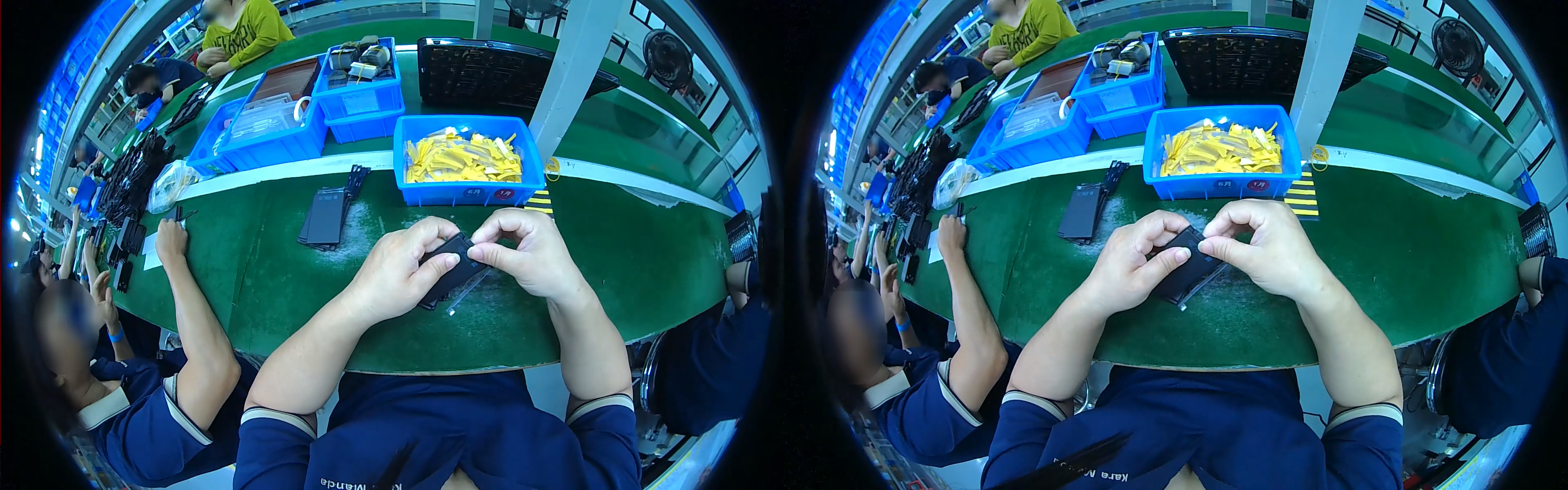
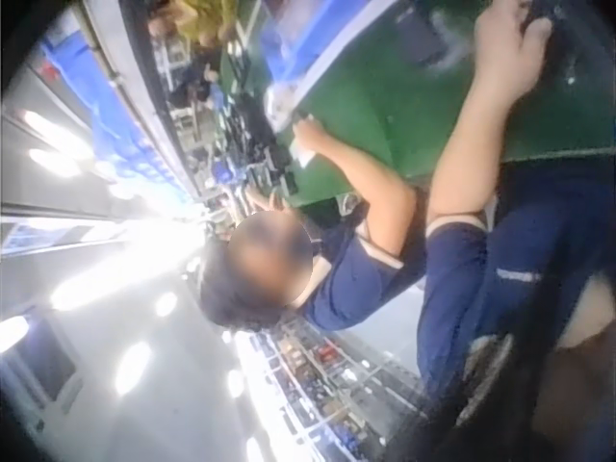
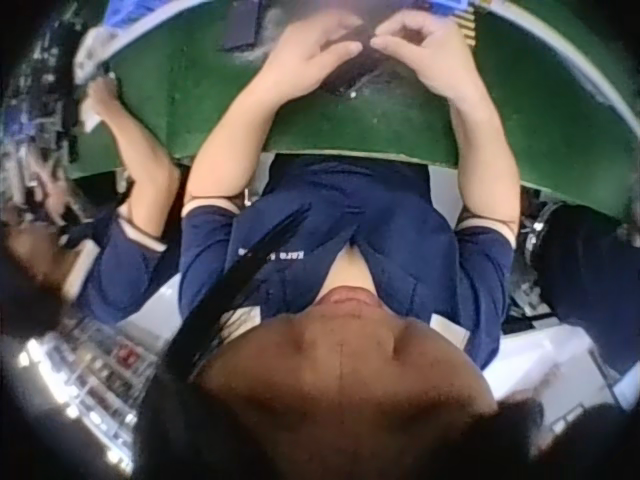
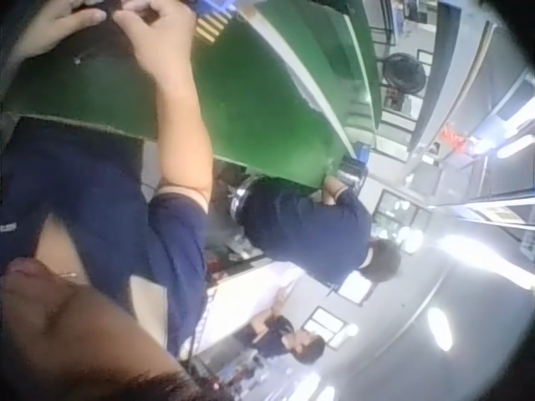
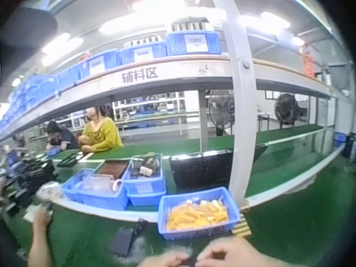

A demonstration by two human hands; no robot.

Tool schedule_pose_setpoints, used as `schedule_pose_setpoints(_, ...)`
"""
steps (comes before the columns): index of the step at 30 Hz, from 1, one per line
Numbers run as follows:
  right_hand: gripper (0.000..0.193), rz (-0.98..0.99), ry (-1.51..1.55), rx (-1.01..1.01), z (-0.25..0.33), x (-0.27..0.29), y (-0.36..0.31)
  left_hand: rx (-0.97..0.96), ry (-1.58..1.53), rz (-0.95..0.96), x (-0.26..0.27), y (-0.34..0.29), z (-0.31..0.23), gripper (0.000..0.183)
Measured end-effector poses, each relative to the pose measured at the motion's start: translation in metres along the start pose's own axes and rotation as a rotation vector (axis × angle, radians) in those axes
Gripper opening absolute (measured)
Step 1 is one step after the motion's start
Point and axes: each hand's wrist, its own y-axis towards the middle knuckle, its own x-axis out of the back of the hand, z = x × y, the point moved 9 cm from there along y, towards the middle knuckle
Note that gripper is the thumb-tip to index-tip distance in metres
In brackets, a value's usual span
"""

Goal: The person sits at a green workbench in a factory setting, repeatedly picking up small black rectangular electronic components. They peel yellow adhesive strips from a blue bin and apply them to the components, then place the finished items into a stack.

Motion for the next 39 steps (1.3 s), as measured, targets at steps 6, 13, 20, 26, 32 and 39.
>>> schedule_pose_setpoints(6,0.013,-0.029,0.085,-0.03,-0.003,0.003,0.0,0.035,-0.045,-0.012,0.004,0.001,-0.002,0.023)
schedule_pose_setpoints(13,0.013,-0.002,-0.167,0.145,0.02,0.006,-0.003,0.022,-0.029,-0.019,0.003,0.0,-0.003,0.022)
schedule_pose_setpoints(20,0.009,-0.111,-0.413,0.283,0.037,0.001,-0.011,0.038,-0.051,-0.013,-0.002,0.0,-0.001,0.023)
schedule_pose_setpoints(26,0.01,-0.205,-0.506,0.475,0.05,-0.013,-0.019,0.056,-0.071,-0.041,-0.006,0.0,0.002,0.028)
schedule_pose_setpoints(32,0.014,-0.339,-0.188,0.292,0.037,-0.001,-0.015,0.025,-0.313,-0.263,0.01,-0.003,0.01,0.022)
schedule_pose_setpoints(39,0.01,-0.26,0.235,0.106,0.006,-0.004,-0.012,0.036,-0.351,-0.246,0.006,-0.004,0.009,0.019)
